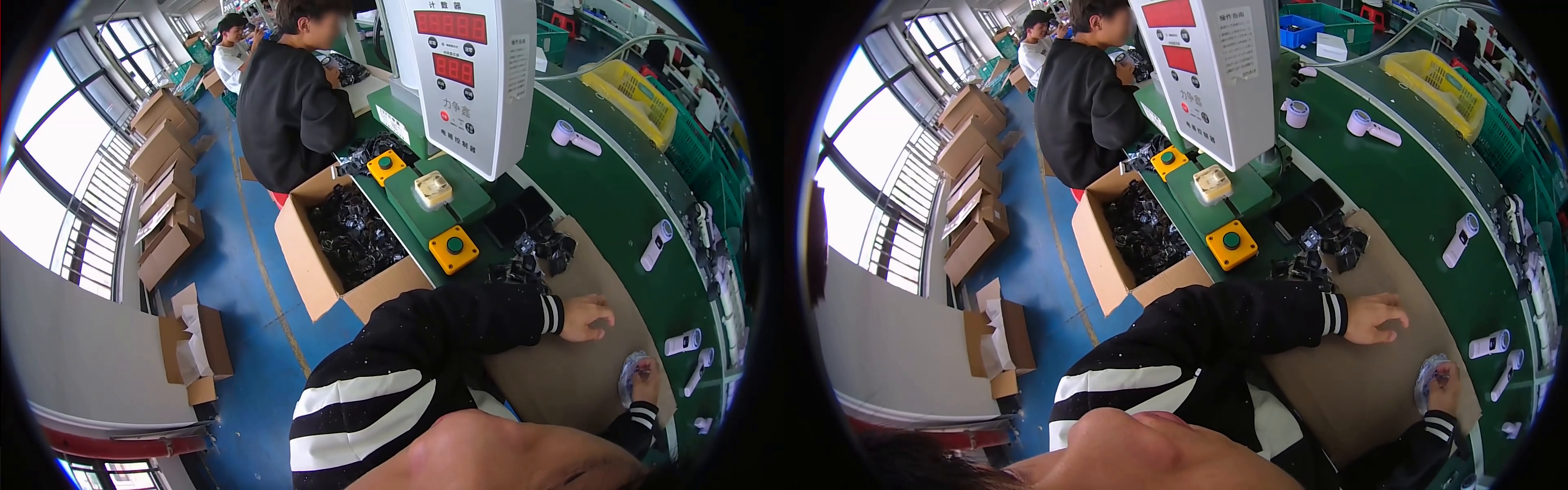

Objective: Assemble components of small handheld devices at a production workstation using an assembly press.

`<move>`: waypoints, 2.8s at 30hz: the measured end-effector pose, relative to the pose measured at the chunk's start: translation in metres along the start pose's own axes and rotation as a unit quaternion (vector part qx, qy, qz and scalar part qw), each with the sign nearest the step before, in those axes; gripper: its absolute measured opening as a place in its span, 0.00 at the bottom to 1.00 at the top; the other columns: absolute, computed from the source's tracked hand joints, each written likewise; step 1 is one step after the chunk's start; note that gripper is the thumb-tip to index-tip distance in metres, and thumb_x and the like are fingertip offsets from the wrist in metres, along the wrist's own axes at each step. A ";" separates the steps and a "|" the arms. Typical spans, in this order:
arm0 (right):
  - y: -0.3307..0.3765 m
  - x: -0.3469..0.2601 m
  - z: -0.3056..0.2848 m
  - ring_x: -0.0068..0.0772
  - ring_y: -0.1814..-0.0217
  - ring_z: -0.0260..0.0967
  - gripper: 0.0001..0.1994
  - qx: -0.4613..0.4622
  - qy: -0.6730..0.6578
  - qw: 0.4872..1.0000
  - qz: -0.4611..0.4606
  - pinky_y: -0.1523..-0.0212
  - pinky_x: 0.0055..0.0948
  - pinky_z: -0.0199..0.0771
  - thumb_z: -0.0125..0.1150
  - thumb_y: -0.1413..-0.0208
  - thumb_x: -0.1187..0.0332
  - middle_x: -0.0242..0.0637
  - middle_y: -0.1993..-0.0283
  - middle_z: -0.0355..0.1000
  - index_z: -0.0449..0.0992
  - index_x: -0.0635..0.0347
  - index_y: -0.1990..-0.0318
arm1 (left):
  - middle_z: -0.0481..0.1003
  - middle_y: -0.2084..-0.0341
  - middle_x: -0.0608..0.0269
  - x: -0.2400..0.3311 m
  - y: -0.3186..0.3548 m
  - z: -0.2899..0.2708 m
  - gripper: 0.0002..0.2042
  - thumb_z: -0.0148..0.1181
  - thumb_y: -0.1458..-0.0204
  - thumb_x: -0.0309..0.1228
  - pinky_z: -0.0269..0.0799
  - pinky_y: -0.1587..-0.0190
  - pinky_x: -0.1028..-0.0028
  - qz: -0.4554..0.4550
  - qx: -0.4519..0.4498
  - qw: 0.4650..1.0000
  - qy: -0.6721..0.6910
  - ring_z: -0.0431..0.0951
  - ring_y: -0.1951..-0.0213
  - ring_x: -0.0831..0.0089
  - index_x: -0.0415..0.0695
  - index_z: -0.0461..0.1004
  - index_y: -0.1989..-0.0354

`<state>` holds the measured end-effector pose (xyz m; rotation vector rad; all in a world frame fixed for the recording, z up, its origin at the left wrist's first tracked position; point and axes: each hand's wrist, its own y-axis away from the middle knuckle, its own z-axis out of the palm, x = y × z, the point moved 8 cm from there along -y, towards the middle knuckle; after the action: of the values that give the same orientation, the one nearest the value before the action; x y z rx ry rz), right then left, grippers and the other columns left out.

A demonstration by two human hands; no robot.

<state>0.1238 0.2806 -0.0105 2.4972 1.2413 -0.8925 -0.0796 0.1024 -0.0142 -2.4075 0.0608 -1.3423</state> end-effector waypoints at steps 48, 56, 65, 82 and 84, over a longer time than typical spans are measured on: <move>0.018 -0.192 0.095 0.23 0.72 0.66 0.05 0.049 -0.203 0.968 -0.140 0.68 0.20 0.68 0.52 0.45 0.76 0.34 0.71 0.70 0.72 0.63 0.62 | 0.78 0.73 0.62 -0.031 -0.008 -0.011 0.12 0.54 0.52 0.26 0.71 0.69 0.71 0.050 0.005 0.997 0.058 0.75 0.73 0.68 0.43 0.73 0.58; -0.014 -0.164 0.072 0.21 0.73 0.61 0.04 0.195 -0.190 0.944 -0.186 0.69 0.19 0.63 0.52 0.46 0.78 0.29 0.72 0.68 0.71 0.60 0.64 | 0.77 0.63 0.51 0.008 -0.012 0.006 0.18 0.53 0.49 0.37 0.71 0.62 0.64 0.002 -0.214 0.974 -0.070 0.76 0.67 0.56 0.37 0.70 0.54; -0.017 -0.125 0.095 0.20 0.71 0.60 0.06 0.062 -0.402 0.910 -0.076 0.68 0.19 0.62 0.51 0.46 0.79 0.26 0.71 0.67 0.71 0.58 0.64 | 0.67 0.46 0.48 -0.038 -0.155 -0.099 0.28 0.54 0.50 0.44 0.67 0.47 0.61 -0.145 -0.216 0.868 -0.422 0.72 0.51 0.53 0.46 0.64 0.41; -0.016 -0.140 0.092 0.30 0.74 0.62 0.03 -0.040 -0.399 0.913 -0.073 0.70 0.27 0.64 0.52 0.47 0.75 0.32 0.72 0.69 0.70 0.58 0.66 | 0.62 0.45 0.49 -0.220 -0.242 -0.218 0.27 0.55 0.55 0.47 0.64 0.47 0.55 -0.489 0.057 0.737 -0.464 0.67 0.51 0.48 0.55 0.65 0.44; -0.017 -0.136 0.096 0.29 0.74 0.61 0.03 -0.042 -0.399 0.914 -0.061 0.71 0.26 0.64 0.52 0.47 0.75 0.32 0.72 0.69 0.70 0.58 0.66 | 0.63 0.48 0.50 -0.218 -0.240 -0.217 0.26 0.58 0.55 0.44 0.65 0.47 0.58 -0.434 -0.014 0.765 -0.476 0.69 0.52 0.49 0.55 0.66 0.45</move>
<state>0.0069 0.1610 -0.0027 1.6698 1.0916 -1.6169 -0.4123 0.3065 -0.0057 -2.9306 -1.4402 -0.1316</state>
